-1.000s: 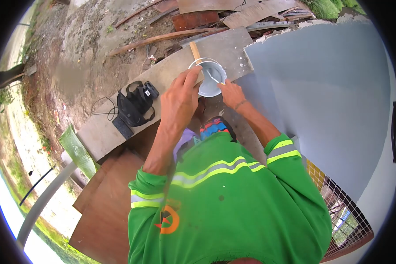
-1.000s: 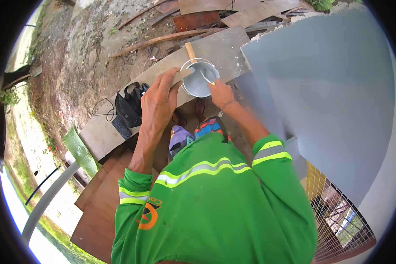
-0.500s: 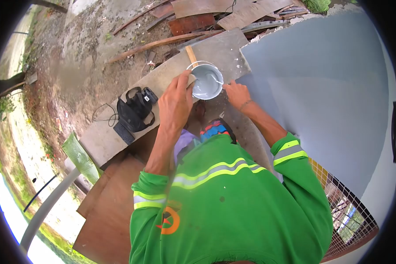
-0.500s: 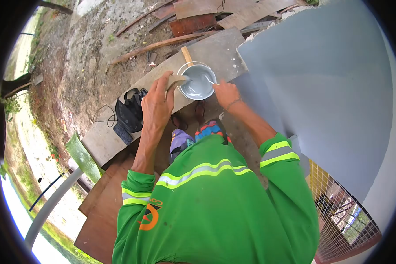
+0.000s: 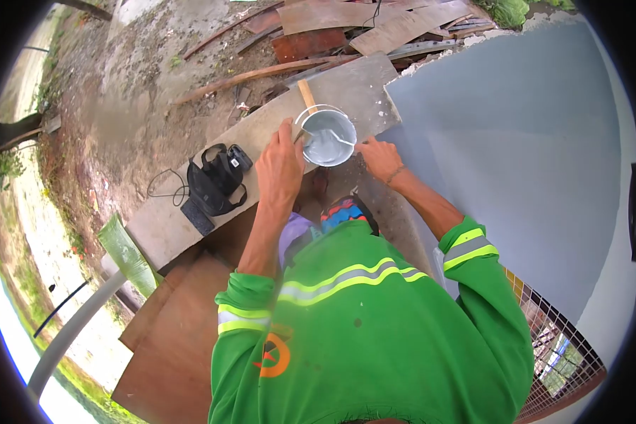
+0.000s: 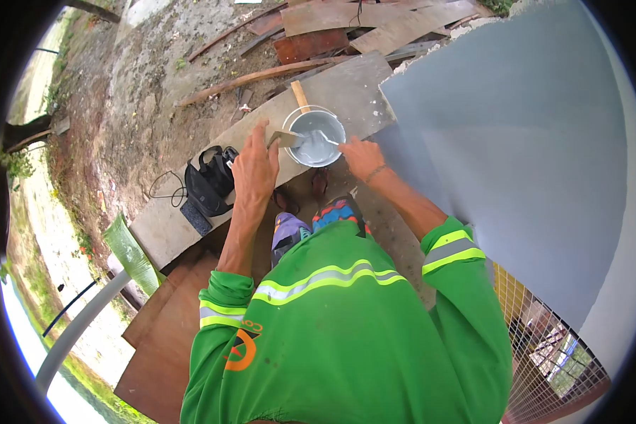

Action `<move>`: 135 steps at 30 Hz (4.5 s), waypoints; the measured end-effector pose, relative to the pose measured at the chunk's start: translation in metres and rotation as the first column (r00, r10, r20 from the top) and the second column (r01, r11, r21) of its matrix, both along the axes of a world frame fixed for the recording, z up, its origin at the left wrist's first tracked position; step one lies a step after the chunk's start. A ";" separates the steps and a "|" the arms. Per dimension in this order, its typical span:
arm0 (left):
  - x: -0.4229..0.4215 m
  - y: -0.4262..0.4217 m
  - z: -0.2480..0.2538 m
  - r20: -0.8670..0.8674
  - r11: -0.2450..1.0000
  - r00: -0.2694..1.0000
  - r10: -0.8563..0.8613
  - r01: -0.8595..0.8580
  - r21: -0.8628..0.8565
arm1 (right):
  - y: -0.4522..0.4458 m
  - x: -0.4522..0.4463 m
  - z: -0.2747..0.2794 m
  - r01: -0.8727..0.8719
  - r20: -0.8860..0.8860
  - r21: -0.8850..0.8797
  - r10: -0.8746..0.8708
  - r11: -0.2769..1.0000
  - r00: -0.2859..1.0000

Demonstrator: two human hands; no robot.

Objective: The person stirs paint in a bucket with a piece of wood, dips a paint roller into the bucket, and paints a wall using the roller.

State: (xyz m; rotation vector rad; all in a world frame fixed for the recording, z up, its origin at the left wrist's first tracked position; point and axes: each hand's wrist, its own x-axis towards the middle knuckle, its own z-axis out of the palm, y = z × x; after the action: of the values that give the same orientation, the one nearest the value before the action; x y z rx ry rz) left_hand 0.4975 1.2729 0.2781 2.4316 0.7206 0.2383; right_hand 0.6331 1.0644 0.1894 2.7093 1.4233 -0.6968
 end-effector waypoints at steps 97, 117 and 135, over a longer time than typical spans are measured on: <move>0.030 -0.009 -0.172 0.197 0.939 0.980 0.027 0.043 -0.342 | -0.101 -0.093 -0.039 0.500 -0.139 0.361 -0.484 0.787 0.864; 0.015 0.035 -0.108 0.099 0.986 0.986 -0.136 0.144 -0.082 | -0.055 -0.086 -0.037 0.461 -0.244 0.427 -0.391 0.778 0.887; -0.019 0.129 -0.178 0.177 0.990 0.979 -0.104 0.118 -0.072 | 0.060 -0.177 -0.046 0.623 -0.198 0.499 -0.621 0.602 0.759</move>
State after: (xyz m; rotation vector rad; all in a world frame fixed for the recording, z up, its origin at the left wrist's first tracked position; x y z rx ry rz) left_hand 0.4789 1.4024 0.0998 2.3292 0.5063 0.3630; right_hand 0.4558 1.1242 0.1435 3.7171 0.6723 -0.2959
